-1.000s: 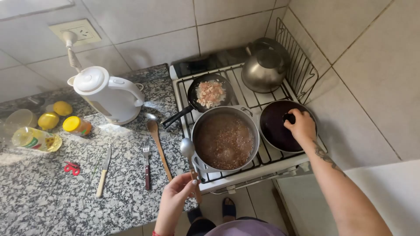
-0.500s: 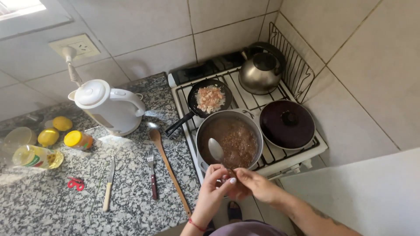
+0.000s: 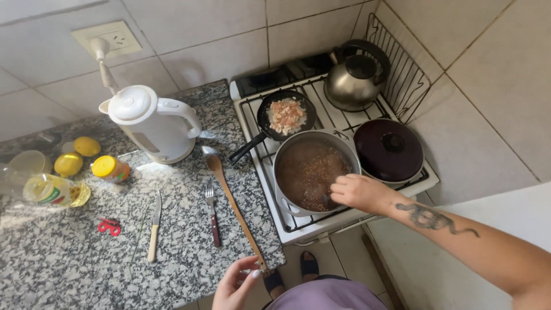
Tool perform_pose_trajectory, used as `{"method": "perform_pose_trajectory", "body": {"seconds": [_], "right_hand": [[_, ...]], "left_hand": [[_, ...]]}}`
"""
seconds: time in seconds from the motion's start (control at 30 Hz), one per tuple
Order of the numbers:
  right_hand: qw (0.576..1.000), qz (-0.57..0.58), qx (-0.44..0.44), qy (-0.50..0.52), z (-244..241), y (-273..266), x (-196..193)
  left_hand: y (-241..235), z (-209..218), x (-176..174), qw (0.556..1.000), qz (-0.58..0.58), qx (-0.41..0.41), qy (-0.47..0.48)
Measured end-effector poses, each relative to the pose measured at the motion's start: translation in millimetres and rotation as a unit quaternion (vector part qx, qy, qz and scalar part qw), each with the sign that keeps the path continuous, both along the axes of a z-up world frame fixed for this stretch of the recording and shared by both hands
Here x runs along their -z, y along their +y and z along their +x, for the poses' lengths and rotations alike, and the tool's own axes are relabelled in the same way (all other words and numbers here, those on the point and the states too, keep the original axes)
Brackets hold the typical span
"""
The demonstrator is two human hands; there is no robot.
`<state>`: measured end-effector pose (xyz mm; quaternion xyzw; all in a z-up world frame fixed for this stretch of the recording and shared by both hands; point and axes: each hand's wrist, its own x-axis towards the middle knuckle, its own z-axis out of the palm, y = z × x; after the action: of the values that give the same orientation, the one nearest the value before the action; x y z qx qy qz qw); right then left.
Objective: The person stirs a pot of beans on the stove, adds hot water from an electric kettle, and covers the pot. They then move to the sink area, wash a cucumber, and slice it into rounds on a cutting board using a knife.
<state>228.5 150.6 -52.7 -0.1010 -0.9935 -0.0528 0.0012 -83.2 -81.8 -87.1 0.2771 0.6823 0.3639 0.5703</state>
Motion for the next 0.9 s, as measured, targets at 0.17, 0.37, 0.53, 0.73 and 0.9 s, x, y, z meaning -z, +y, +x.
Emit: {"method": "perform_pose_trajectory", "body": {"seconds": [0.17, 0.37, 0.53, 0.73, 0.9], "right_hand": [[0.988, 0.104, -0.08, 0.082, -46.3, 18.6, 0.7], [0.989, 0.126, -0.035, 0.076, -80.7, 70.9, 24.4], [0.981, 0.113, 0.153, -0.022, -53.0, 105.5, 32.2], [0.923, 0.06, 0.335, -0.179, -10.6, 79.0, 21.3], [0.841, -0.196, 0.451, -0.225, -38.5, 22.8, -22.5]], "left_hand": [[-25.8, -14.6, 6.3, 0.991, -0.05, -0.109, -0.051], [-31.1, -16.8, 8.0, 0.991, -0.045, -0.109, -0.06], [-26.4, -19.6, 0.1, 0.994, -0.05, -0.073, -0.06], [-11.0, -13.9, -2.5, 0.996, -0.054, -0.041, -0.057], [-0.2, -7.0, -9.9, 0.998, -0.022, -0.006, -0.061]]}}
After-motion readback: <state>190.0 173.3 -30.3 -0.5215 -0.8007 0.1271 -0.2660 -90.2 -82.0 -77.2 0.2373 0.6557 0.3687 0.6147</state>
